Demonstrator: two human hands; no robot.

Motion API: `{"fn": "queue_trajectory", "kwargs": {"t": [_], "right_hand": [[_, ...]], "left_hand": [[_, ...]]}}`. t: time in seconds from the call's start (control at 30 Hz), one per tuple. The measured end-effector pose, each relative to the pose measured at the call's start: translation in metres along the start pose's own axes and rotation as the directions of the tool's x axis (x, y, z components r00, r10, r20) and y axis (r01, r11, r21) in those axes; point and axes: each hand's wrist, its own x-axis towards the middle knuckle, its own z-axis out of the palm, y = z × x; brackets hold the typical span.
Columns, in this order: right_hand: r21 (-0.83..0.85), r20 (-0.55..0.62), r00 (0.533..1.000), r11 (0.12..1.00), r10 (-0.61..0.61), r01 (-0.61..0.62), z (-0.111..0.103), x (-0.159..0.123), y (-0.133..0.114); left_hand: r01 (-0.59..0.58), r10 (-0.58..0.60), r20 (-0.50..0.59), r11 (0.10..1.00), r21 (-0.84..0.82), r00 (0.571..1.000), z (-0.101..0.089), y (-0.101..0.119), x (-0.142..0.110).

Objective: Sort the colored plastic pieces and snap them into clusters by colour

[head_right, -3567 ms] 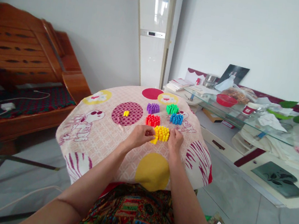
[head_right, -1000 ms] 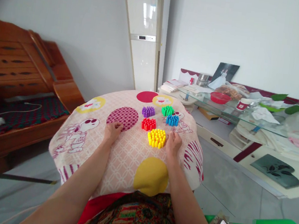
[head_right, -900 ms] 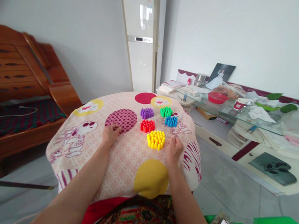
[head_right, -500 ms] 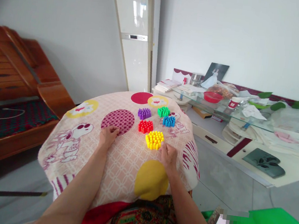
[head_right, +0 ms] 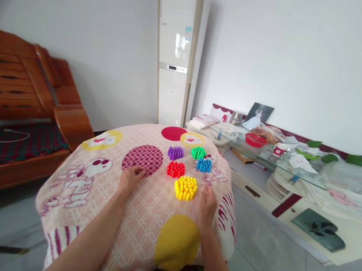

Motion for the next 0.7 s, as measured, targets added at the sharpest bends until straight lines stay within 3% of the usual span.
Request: {"fn": "queue_trajectory", "kwargs": {"t": [0.1, 0.2, 0.27, 0.37, 0.43, 0.5, 0.6, 0.7], "right_hand": [[0.024, 0.088, 0.995, 0.999, 0.037, -0.039, 0.025, 0.010, -0.008], [0.113, 0.191, 0.981, 0.992, 0.031, -0.053, 0.069, 0.006, -0.035], [0.210, 0.262, 0.965, 0.977, -0.026, -0.031, 0.099, -0.001, -0.057], [0.345, 0.436, 0.887, 0.939, -0.152, -0.008, 0.121, -0.001, -0.080], [0.355, 0.420, 0.887, 0.934, -0.191, 0.034, 0.117, 0.014, -0.082], [0.256, 0.272, 0.946, 0.961, -0.176, 0.105, 0.100, 0.040, -0.072], [-0.031, 0.027, 0.996, 0.995, -0.089, 0.090, 0.067, 0.093, -0.044], [-0.339, -0.034, 0.998, 0.940, -0.044, 0.030, 0.045, 0.140, -0.016]], "left_hand": [[-0.010, 0.015, 0.076, 0.998, -0.058, 0.997, 0.004, 0.007, -0.007], [-0.048, 0.065, 0.142, 0.991, -0.122, 0.988, 0.008, 0.017, -0.015], [-0.113, 0.131, 0.105, 0.980, -0.163, 0.986, 0.010, 0.021, -0.020], [-0.185, 0.191, 0.007, 0.960, -0.210, 0.982, 0.011, 0.022, -0.023], [-0.187, 0.184, -0.032, 0.961, -0.203, 0.982, 0.012, 0.020, -0.023], [-0.215, 0.207, -0.066, 0.966, -0.142, 0.976, 0.013, 0.019, -0.025], [-0.297, 0.295, -0.099, 0.955, -0.006, 0.950, 0.018, 0.020, -0.031], [-0.369, 0.376, -0.050, 0.923, 0.111, 0.925, 0.028, 0.023, -0.042]]}}
